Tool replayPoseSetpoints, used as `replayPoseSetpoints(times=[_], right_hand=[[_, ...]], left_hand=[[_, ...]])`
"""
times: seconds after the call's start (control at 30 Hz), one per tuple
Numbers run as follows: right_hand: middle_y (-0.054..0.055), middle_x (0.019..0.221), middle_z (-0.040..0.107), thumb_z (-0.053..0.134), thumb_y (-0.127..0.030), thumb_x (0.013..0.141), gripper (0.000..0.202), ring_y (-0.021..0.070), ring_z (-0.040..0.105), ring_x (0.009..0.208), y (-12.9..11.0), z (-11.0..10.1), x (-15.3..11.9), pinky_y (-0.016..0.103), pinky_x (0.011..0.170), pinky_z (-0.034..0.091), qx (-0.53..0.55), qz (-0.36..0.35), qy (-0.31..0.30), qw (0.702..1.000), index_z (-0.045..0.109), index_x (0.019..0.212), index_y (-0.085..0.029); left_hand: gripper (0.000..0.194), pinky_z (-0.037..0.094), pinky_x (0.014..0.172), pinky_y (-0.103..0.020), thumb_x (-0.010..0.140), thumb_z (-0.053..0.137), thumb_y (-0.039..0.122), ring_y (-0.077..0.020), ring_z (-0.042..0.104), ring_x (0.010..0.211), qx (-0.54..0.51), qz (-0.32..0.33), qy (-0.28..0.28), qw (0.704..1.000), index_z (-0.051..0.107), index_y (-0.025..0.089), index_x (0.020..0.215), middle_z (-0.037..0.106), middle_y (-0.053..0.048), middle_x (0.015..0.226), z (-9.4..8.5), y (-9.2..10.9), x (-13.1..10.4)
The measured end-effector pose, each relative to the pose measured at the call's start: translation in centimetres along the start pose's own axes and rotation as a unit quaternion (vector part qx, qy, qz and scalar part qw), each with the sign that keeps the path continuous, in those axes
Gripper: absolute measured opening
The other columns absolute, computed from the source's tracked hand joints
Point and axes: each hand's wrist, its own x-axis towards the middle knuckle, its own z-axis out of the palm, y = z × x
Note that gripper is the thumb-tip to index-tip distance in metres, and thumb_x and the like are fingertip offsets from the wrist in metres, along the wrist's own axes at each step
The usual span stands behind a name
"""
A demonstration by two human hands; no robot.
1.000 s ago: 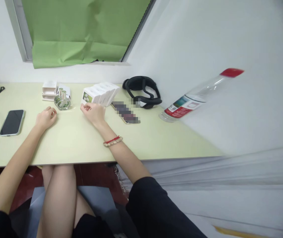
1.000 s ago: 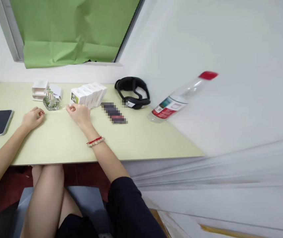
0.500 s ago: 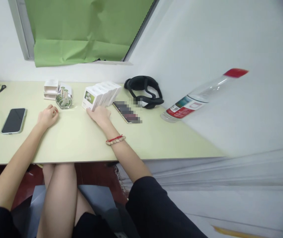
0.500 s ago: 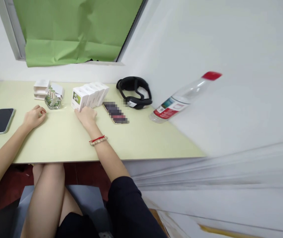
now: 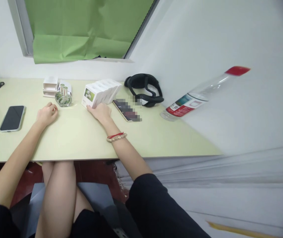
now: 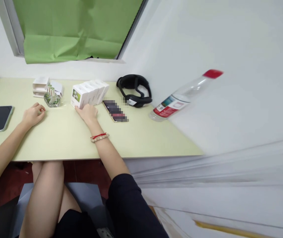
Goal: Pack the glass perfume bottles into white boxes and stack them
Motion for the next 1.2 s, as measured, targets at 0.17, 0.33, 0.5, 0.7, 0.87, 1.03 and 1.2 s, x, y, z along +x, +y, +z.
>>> replayPoseSetpoints(times=[0.17, 0.33, 0.5, 0.7, 0.87, 1.03, 1.2], right_hand=[[0.026, 0.111, 0.066, 0.044, -0.061, 0.092, 0.066, 0.0318, 0.063, 0.110, 0.0, -0.3, -0.1, 0.037, 0.091, 0.046, -0.012, -0.006, -0.010, 1.000, 0.069, 0.107, -0.001], [0.024, 0.106, 0.068, 0.042, -0.060, 0.094, 0.065, 0.0333, 0.063, 0.109, 0.0, -0.4, -0.1, 0.038, 0.090, 0.046, -0.018, -0.020, -0.018, 0.999, 0.071, 0.106, -0.003], [0.018, 0.092, 0.071, 0.043, -0.048, 0.096, 0.050, 0.0305, 0.066, 0.101, -0.5, -0.4, -0.6, 0.036, 0.086, 0.045, -0.024, -0.067, -0.030, 0.997, 0.074, 0.090, -0.008], [0.007, 0.087, 0.071, 0.048, -0.043, 0.093, 0.039, 0.0223, 0.065, 0.090, -2.6, 0.5, -1.9, 0.030, 0.076, 0.044, 0.038, -0.151, -0.059, 0.986, 0.072, 0.078, -0.017], [0.002, 0.091, 0.070, 0.057, -0.034, 0.086, 0.030, 0.0228, 0.063, 0.096, -2.5, 1.3, -1.2, 0.034, 0.084, 0.046, 0.125, -0.132, -0.032, 0.983, 0.065, 0.112, -0.021], [0.004, 0.094, 0.069, 0.057, -0.034, 0.085, 0.054, 0.0269, 0.062, 0.099, -1.9, 1.7, -0.4, 0.041, 0.088, 0.047, 0.143, -0.127, -0.028, 0.981, 0.050, 0.137, -0.021], [0.002, 0.092, 0.069, 0.054, -0.031, 0.088, 0.035, 0.0238, 0.062, 0.098, -2.1, 1.6, -0.9, 0.036, 0.086, 0.045, 0.112, -0.148, -0.052, 0.981, 0.063, 0.120, -0.022]], left_hand=[[0.026, 0.039, 0.067, -0.032, 0.089, 0.044, 0.027, -0.0228, 0.061, 0.099, 0.005, 0.002, 0.002, 1.000, 0.063, 0.020, 0.106, 0.060, -0.004, 0.115, 0.2, -0.2, 0.1], [0.026, 0.038, 0.066, -0.032, 0.088, 0.045, 0.026, -0.0224, 0.061, 0.098, 0.006, -0.001, 0.002, 1.000, 0.063, 0.020, 0.106, 0.061, -0.004, 0.114, 0.3, -0.3, 0.2], [0.027, 0.038, 0.065, -0.031, 0.089, 0.044, 0.026, -0.0216, 0.061, 0.097, 0.005, 0.001, 0.003, 1.000, 0.063, 0.020, 0.107, 0.060, -0.004, 0.112, 0.4, -0.3, 0.2], [0.027, 0.038, 0.066, -0.031, 0.088, 0.045, 0.027, -0.0212, 0.061, 0.097, 0.003, 0.002, -0.003, 1.000, 0.063, 0.020, 0.107, 0.060, -0.004, 0.112, 0.3, -0.4, 0.2], [0.027, 0.038, 0.066, -0.031, 0.088, 0.045, 0.026, -0.0215, 0.061, 0.097, 0.008, 0.001, -0.002, 1.000, 0.063, 0.020, 0.107, 0.060, -0.004, 0.112, 0.4, -0.4, 0.2], [0.026, 0.038, 0.066, -0.031, 0.088, 0.045, 0.027, -0.0217, 0.061, 0.097, 0.003, 0.002, -0.001, 1.000, 0.062, 0.021, 0.106, 0.060, -0.004, 0.111, 0.4, -0.4, 0.2], [0.025, 0.038, 0.067, -0.032, 0.090, 0.042, 0.026, -0.0221, 0.061, 0.097, -0.006, -0.005, 0.012, 1.000, 0.059, 0.020, 0.107, 0.061, -0.004, 0.111, 0.5, -0.4, 0.0]])
